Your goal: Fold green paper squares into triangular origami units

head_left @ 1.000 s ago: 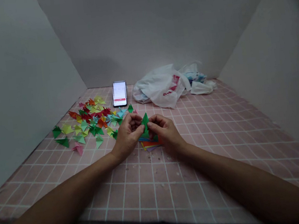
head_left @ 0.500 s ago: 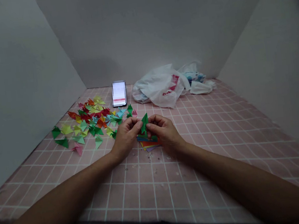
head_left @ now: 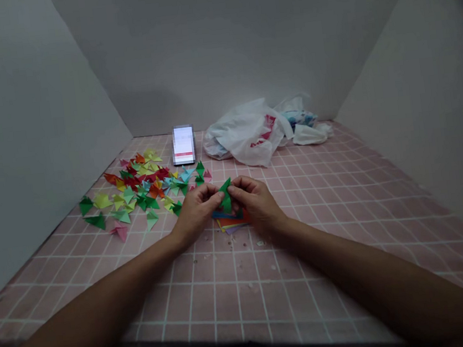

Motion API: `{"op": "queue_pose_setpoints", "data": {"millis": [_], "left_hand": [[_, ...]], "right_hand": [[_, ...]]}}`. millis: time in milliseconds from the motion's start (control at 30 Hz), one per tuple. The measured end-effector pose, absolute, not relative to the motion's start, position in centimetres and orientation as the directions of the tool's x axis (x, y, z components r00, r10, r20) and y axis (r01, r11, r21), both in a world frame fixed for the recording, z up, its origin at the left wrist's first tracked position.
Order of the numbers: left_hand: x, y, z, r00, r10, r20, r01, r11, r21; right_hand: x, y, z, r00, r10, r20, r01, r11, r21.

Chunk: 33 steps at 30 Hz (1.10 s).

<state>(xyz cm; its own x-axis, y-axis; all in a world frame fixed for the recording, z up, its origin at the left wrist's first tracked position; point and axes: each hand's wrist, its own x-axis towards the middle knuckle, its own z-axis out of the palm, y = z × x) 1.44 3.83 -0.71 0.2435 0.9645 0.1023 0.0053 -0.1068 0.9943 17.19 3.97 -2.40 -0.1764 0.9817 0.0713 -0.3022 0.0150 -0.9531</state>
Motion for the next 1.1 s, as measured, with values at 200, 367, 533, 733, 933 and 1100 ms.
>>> {"op": "queue_pose_setpoints", "data": {"millis": [200, 367, 533, 733, 933, 1100], "left_hand": [[1.28, 3.81, -1.02, 0.282, 0.959, 0.002, 0.042, -0.015, 0.999], [1.29, 3.95, -0.94, 0.284, 0.958, 0.039, 0.141, -0.082, 0.987], [1.42, 3.87, -0.92, 0.345, 0.938, -0.041, 0.121, -0.001, 0.993], [1.54, 3.74, -1.18, 0.347, 0.934, -0.084, 0.056, 0.069, 0.996], [1.48, 4.05, -1.29, 0.354, 0.935, -0.035, 0.054, 0.018, 0.998], [1.49, 3.86, -1.41, 0.356, 0.933, -0.051, 0.017, 0.049, 0.999]], "right_hand": [[17.15, 4.00, -2.34, -0.171, 0.984, 0.051, -0.278, 0.001, -0.961], [17.23, 4.17, -2.15, -0.154, 0.985, 0.074, -0.238, 0.036, -0.971], [17.29, 4.30, -2.22, -0.102, 0.992, 0.081, -0.255, 0.053, -0.966], [17.34, 4.27, -2.17, -0.089, 0.992, 0.092, -0.272, 0.065, -0.960], [17.30, 4.23, -1.87, -0.100, 0.993, 0.057, -0.397, 0.013, -0.918], [17.26, 4.25, -1.79, -0.088, 0.992, 0.087, -0.390, 0.046, -0.920]]}}
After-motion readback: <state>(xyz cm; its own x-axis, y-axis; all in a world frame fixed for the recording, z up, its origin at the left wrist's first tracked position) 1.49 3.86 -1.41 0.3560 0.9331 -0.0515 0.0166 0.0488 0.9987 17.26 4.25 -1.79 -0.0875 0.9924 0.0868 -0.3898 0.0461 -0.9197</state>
